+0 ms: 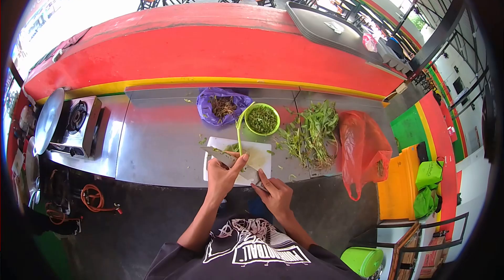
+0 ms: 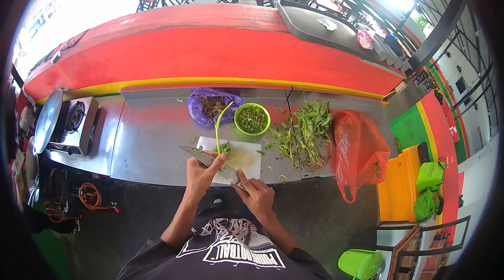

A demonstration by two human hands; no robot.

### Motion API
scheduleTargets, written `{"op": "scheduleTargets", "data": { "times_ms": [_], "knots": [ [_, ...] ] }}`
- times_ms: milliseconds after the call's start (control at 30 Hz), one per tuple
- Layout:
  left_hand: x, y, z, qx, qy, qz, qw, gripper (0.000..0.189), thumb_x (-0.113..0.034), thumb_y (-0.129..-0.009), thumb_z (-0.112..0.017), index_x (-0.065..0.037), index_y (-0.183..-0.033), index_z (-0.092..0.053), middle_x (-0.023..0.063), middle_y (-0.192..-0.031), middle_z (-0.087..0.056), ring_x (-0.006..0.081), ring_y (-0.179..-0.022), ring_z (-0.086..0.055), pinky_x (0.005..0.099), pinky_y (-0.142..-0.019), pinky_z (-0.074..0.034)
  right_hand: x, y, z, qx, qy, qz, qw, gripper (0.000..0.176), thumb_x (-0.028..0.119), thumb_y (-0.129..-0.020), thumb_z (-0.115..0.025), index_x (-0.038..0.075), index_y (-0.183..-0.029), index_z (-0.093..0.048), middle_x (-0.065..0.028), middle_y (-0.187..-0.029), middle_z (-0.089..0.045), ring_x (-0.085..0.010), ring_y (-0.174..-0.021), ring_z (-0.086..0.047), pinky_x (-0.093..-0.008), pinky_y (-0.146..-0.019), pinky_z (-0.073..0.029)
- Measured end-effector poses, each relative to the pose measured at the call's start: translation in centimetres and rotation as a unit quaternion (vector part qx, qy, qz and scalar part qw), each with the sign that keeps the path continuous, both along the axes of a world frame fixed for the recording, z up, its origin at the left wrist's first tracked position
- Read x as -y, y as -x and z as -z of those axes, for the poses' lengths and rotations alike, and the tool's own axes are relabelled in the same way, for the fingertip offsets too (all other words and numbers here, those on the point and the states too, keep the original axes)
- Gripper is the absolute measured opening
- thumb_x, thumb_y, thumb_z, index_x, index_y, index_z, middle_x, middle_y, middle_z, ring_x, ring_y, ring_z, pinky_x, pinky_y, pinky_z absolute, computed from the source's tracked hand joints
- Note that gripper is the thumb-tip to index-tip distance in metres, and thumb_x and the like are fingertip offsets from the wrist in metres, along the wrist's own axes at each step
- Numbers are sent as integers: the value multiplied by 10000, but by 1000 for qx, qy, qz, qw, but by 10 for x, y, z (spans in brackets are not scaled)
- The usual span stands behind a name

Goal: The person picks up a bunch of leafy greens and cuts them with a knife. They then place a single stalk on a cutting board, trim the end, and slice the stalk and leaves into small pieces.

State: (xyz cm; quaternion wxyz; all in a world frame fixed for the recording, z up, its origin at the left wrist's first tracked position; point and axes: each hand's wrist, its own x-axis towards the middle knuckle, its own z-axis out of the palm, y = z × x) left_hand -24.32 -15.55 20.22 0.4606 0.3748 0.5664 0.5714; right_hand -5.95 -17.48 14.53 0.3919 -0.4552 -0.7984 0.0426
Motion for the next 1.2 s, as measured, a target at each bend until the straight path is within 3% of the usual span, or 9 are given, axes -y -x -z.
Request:
{"op": "scheduleTargets", "data": {
  "times_ms": [333,433,533,600,733,800,900,1200],
  "knots": [
    [6,0,19,10,24,16,1000,253,-196,-859,-804,41,-908,-729,48,-801,-706,77,-691,-607,246,-608,-472,0,6,4,18,-5,12,1000,594,267,-740,-850,193,-1304,-678,16,-675,-615,-143,-545,-593,-294,-513,-488],
    [6,2,16,35,19,10,999,278,-195,-856,-805,56,-950,-733,70,-833,-720,87,-702,-618,255,-623,-484,2,6,-1,22,17,11,1000,603,224,-709,-866,180,-1284,-691,-28,-683,-624,-189,-572,-610,-317,-527,-489],
    [3,9,21,24,18,20,999,276,-195,-854,-804,58,-943,-737,69,-811,-718,85,-690,-615,254,-619,-481,0,4,3,25,10,9,1000,614,230,-699,-870,185,-1285,-691,-24,-682,-619,-184,-576,-607,-316,-529,-488],
    [2,14,22,12,21,20,999,248,-196,-867,-792,46,-868,-741,39,-723,-686,57,-625,-564,222,-532,-415,-1,0,2,33,8,20,999,618,230,-695,-872,186,-1284,-691,-21,-675,-611,-184,-571,-600,-318,-527,-485],
    [3,33,16,-71,93,51,992,263,-213,-847,-809,39,-894,-750,44,-741,-701,81,-644,-592,249,-600,-460,-8,-12,2,61,-15,24,998,597,271,-718,-859,201,-1286,-688,25,-683,-624,-140,-565,-597,-292,-513,-480],
    [3,35,7,-3,46,109,993,265,-207,-854,-801,41,-926,-743,45,-768,-703,80,-663,-591,252,-617,-461,-10,-16,0,68,-18,18,997,602,272,-715,-861,202,-1287,-688,25,-679,-623,-139,-566,-597,-290,-515,-480],
    [1,28,4,54,0,116,992,270,-214,-866,-794,34,-953,-733,49,-814,-709,81,-702,-595,259,-634,-458,-11,-17,-3,76,-22,4,997,607,273,-711,-863,204,-1287,-687,27,-671,-621,-137,-567,-597,-288,-517,-480],
    [0,17,21,82,-6,62,995,245,-194,-895,-773,25,-994,-725,58,-899,-721,119,-826,-657,290,-759,-524,-8,-14,5,72,-18,-1,997,605,271,-709,-859,211,-1287,-689,48,-675,-620,-127,-566,-586,-272,-531,-488]
  ]
}}
